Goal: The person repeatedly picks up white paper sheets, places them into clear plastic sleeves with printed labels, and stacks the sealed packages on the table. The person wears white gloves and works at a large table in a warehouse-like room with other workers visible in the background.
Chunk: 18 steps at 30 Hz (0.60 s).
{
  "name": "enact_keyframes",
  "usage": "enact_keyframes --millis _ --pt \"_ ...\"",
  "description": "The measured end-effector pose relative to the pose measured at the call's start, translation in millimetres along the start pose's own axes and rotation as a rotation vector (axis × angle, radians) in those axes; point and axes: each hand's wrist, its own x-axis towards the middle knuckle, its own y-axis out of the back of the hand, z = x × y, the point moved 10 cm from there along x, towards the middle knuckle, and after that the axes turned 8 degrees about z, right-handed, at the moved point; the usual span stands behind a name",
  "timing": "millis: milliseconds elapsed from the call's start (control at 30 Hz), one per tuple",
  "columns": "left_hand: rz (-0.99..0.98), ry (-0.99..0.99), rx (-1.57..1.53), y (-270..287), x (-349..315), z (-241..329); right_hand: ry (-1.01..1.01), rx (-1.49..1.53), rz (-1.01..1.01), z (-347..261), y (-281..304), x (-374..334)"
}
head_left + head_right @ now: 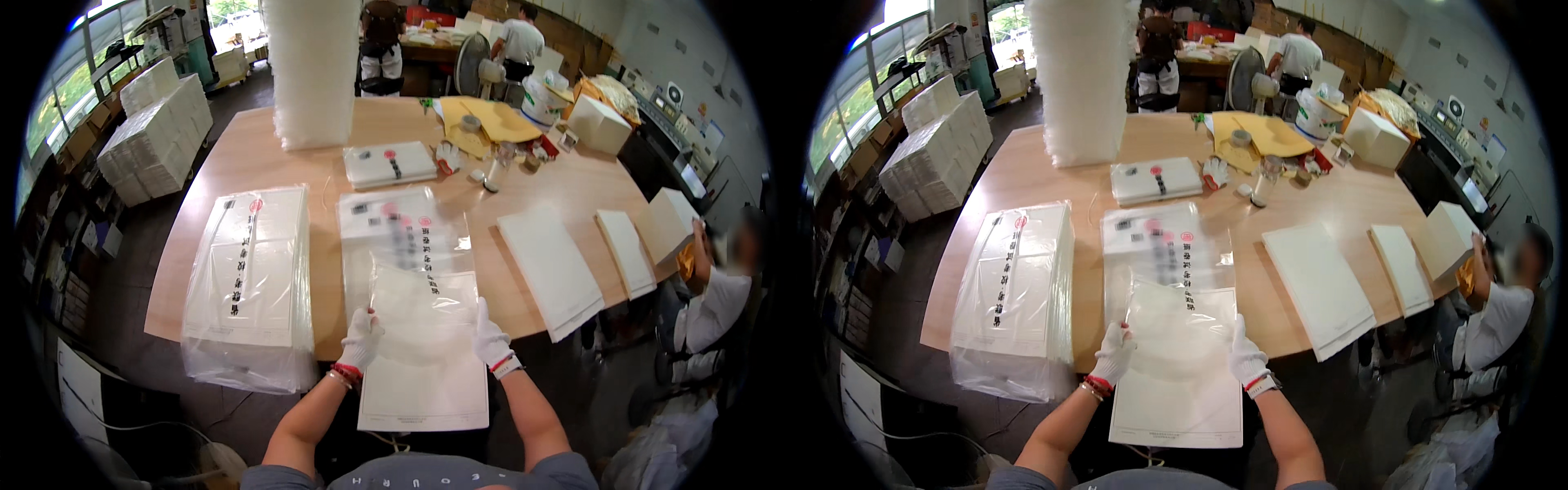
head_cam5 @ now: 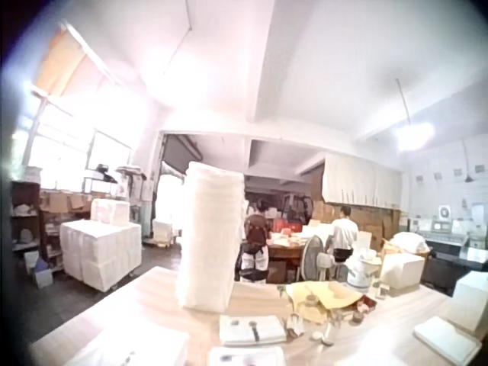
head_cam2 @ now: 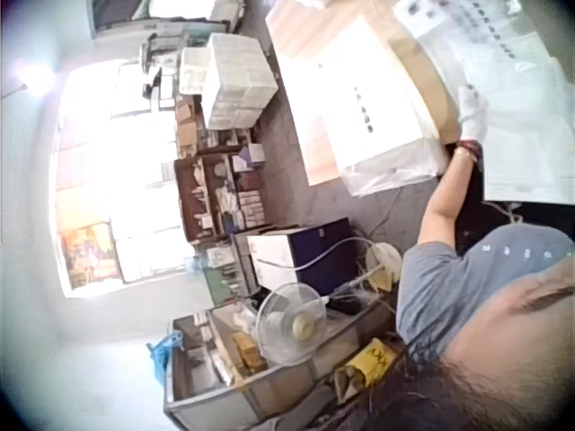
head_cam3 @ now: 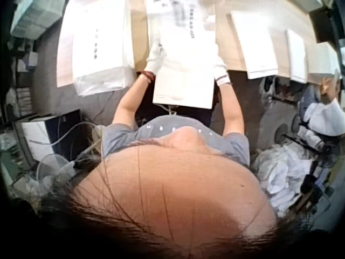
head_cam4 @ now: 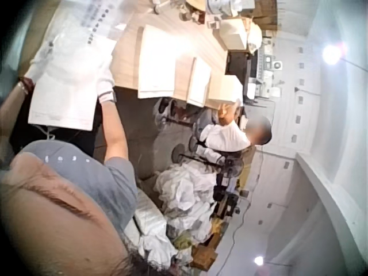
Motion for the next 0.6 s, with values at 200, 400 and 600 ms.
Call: enact_keyframes --millis 200,400,600 --pt "-0.083 -0.197 0.478 39.2 -119.3 -14.4 0.172 0.209 -0.094 2.9 -17.2 -127.1" --pt "-0.42 -0.047 0.432 71.3 -245.8 -5.2 0.484 0.426 -0.033 43.9 -85.4 -283.4" --pt "-0.055 -0.142 0.776 84.0 -197.7 -9.3 0.258 0.164 -0.16 2.3 -14.6 -252.4"
